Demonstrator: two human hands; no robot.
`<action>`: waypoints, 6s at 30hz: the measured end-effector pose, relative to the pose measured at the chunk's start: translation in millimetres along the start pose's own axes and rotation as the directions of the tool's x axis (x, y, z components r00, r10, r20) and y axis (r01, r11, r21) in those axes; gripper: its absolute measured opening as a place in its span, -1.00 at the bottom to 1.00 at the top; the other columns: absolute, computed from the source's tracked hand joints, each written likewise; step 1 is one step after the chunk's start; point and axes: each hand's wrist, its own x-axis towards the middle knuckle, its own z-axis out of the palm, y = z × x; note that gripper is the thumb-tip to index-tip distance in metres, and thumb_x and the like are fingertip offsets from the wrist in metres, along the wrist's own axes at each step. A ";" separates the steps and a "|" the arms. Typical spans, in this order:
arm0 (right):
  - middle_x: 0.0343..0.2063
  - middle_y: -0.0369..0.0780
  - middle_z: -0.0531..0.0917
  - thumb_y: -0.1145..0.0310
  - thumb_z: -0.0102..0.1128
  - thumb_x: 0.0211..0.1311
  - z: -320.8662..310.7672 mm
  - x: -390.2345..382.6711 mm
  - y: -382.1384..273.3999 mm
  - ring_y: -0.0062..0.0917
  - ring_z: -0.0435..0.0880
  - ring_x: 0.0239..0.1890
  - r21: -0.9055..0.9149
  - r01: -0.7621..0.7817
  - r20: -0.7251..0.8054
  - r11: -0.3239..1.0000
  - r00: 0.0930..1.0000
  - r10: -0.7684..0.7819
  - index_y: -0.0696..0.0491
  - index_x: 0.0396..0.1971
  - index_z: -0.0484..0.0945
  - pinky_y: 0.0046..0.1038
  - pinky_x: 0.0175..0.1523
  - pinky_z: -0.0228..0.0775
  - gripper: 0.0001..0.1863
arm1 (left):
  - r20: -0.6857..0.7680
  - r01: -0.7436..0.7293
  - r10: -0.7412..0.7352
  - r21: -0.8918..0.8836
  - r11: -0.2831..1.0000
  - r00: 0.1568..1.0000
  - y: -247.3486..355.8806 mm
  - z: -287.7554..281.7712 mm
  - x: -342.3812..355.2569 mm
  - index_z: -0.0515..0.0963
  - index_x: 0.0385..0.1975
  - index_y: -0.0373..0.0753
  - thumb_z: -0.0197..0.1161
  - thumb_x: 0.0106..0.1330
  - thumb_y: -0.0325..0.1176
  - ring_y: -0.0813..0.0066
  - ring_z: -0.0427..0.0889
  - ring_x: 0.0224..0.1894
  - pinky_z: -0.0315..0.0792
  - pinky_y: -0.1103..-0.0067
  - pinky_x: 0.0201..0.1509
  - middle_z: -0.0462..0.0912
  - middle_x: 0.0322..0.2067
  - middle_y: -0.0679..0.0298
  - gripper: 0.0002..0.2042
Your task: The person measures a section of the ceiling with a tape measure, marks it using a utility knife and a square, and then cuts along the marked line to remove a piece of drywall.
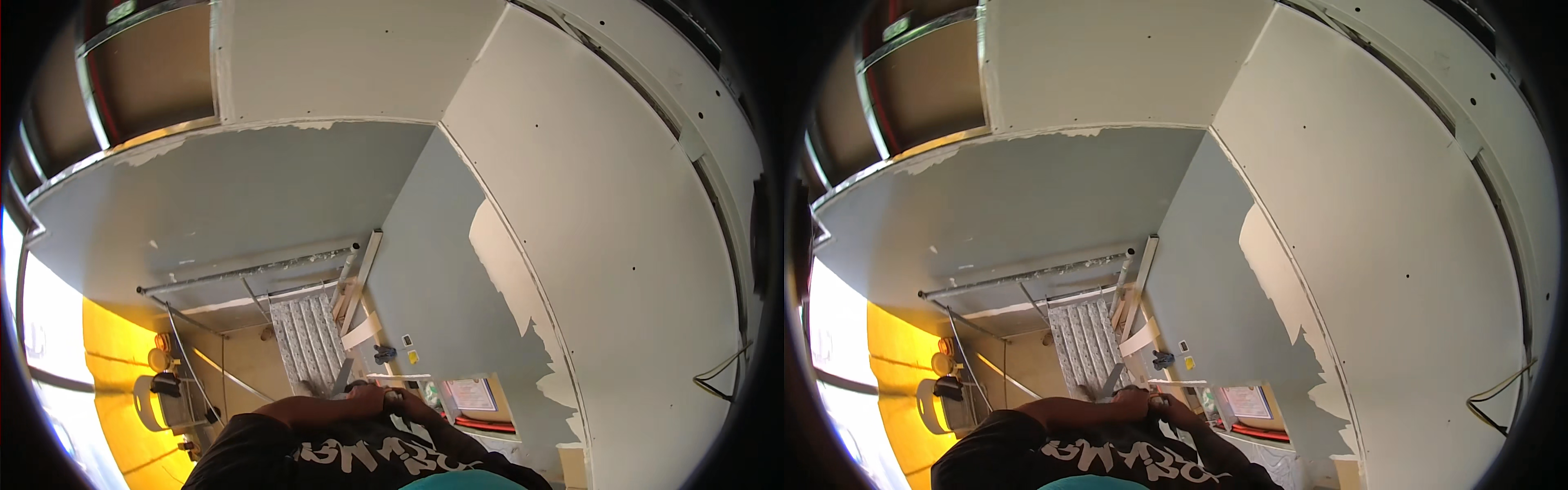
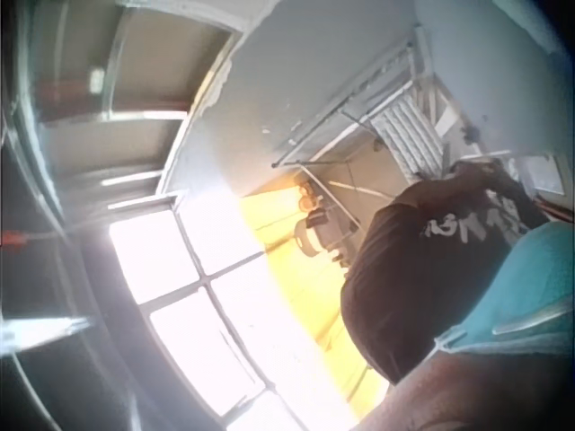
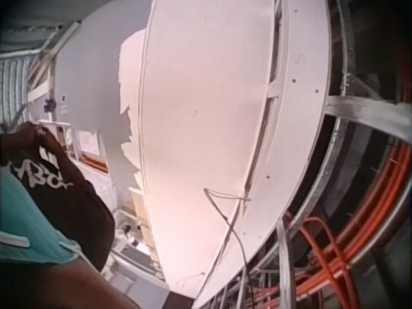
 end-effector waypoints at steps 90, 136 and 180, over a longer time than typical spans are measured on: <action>-0.59 -0.30 0.59 0.40 0.18 0.46 37.9 -151.1 -676.1 -0.70 0.61 -0.52 -0.671 -0.417 -0.362 0.613 -0.537 -0.762 0.03 -0.17 0.56 -0.59 -0.36 0.43 -0.94 | -0.490 -0.498 0.645 -0.846 -0.189 0.586 241.2 -806.4 188.6 0.49 -0.05 -0.27 0.18 0.51 -0.27 0.60 0.26 -0.55 0.21 0.60 -0.47 0.47 -0.31 0.27 -0.80; -0.58 -0.30 0.62 0.13 0.27 0.40 44.1 -132.6 -719.3 -0.63 0.58 -0.52 -0.632 -0.447 -0.295 0.633 -0.617 -0.729 0.12 -0.23 0.61 -0.50 -0.36 0.42 -0.69 | -0.258 -0.540 0.876 -0.841 0.005 0.409 339.9 -741.5 162.2 0.57 -0.16 -0.25 0.20 0.50 -0.27 0.66 0.25 -0.58 0.24 0.68 -0.52 0.53 -0.31 0.27 -0.83; -0.19 -0.13 0.69 0.39 0.14 0.46 168.6 -19.5 -379.4 -0.40 0.74 -0.16 -0.390 0.769 -0.815 0.506 -0.544 0.200 0.17 0.23 0.37 -0.43 -0.21 0.68 -0.58 | -0.266 -0.589 0.896 -0.808 -0.006 0.355 340.4 -748.8 168.6 0.62 -0.27 -0.25 0.21 0.48 -0.33 0.69 0.24 -0.59 0.21 0.72 -0.53 0.57 -0.35 0.29 -0.86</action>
